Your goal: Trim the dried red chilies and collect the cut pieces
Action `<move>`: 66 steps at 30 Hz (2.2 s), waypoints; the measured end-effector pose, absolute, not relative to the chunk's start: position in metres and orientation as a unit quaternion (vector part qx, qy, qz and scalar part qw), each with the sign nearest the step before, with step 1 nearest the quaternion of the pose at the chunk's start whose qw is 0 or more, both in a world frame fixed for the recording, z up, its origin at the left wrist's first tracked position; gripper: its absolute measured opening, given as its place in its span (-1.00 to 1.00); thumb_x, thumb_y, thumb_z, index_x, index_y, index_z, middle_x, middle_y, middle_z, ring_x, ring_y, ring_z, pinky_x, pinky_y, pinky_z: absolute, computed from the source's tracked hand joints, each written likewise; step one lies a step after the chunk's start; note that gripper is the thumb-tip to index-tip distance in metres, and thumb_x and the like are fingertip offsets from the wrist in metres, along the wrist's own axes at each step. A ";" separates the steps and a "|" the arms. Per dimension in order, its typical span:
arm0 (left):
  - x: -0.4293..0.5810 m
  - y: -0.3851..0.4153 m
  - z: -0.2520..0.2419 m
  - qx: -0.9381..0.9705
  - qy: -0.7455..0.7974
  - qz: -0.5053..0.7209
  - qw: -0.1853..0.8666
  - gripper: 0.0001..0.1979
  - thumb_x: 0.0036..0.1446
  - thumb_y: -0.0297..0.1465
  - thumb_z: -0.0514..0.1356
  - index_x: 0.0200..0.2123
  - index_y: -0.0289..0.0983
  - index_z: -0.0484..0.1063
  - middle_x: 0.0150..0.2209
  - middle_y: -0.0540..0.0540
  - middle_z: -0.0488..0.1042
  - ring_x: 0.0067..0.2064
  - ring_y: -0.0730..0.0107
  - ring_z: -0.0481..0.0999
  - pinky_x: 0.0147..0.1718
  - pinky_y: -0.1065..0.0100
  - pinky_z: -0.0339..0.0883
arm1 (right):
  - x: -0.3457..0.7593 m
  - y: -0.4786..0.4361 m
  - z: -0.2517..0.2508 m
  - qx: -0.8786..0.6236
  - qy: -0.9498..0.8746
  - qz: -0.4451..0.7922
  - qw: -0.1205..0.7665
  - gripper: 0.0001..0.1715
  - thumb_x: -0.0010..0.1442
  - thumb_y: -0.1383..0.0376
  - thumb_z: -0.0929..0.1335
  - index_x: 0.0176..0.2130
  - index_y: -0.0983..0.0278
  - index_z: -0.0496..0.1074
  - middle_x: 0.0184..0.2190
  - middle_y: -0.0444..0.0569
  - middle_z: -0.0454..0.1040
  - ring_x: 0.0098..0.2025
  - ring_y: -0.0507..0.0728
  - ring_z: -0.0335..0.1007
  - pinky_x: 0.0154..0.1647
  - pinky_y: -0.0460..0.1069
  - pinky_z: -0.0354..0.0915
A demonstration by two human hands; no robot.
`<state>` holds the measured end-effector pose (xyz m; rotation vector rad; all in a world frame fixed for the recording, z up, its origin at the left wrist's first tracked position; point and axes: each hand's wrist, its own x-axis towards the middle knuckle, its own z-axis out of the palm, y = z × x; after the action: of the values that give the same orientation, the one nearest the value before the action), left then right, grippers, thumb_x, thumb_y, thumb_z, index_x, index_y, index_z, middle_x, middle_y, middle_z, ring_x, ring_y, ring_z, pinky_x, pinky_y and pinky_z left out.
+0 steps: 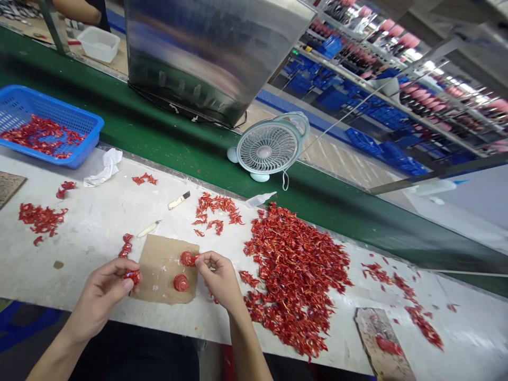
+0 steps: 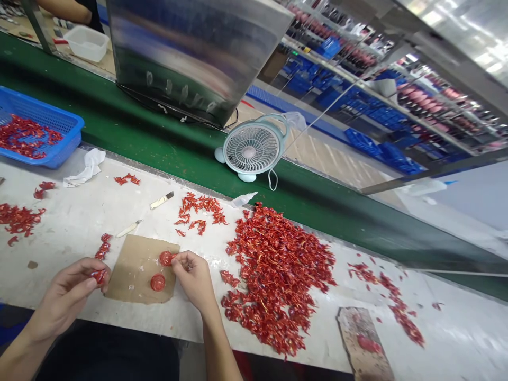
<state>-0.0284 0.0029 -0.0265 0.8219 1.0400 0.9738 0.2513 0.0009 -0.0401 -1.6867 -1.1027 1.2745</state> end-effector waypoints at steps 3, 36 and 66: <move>-0.011 0.001 -0.018 0.321 0.454 0.391 0.734 -0.82 0.13 -0.25 0.38 -0.24 -0.21 0.60 -0.41 -0.04 0.54 -0.42 0.42 0.50 -0.44 0.42 0.42 | 0.252 0.000 -0.040 -0.640 -0.399 0.531 0.385 -0.64 0.17 0.04 0.46 -0.38 0.29 0.50 -0.53 -0.15 0.40 -0.61 -0.04 0.15 -0.68 -0.14 0.12; 0.035 -0.007 -0.015 0.364 0.481 0.378 0.703 -0.77 0.09 -0.32 0.40 -0.14 -0.12 0.68 -0.01 -0.07 0.68 0.02 0.22 0.65 -0.03 0.43 0.55 | 0.196 -0.027 -0.002 -0.558 -0.328 0.567 0.509 -0.80 0.25 0.17 0.47 -0.29 0.26 0.52 -0.48 -0.15 0.47 -0.51 -0.03 0.31 -0.51 -0.14 0.30; 0.032 0.004 -0.012 0.569 0.486 0.352 0.562 -0.76 0.25 -0.31 0.26 -0.05 -0.07 0.64 0.13 -0.12 0.55 0.17 0.11 0.52 0.10 0.25 0.47 | 0.217 -0.034 -0.015 -0.622 -0.321 0.490 0.520 -0.71 0.15 0.14 0.52 -0.27 0.24 0.44 -0.40 -0.06 0.57 -0.41 0.07 0.49 -0.39 -0.07 0.42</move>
<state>0.0319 0.0040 -0.0121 1.3399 1.1445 0.8288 0.2168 -0.0337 -0.0145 -1.4912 -0.7690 1.1745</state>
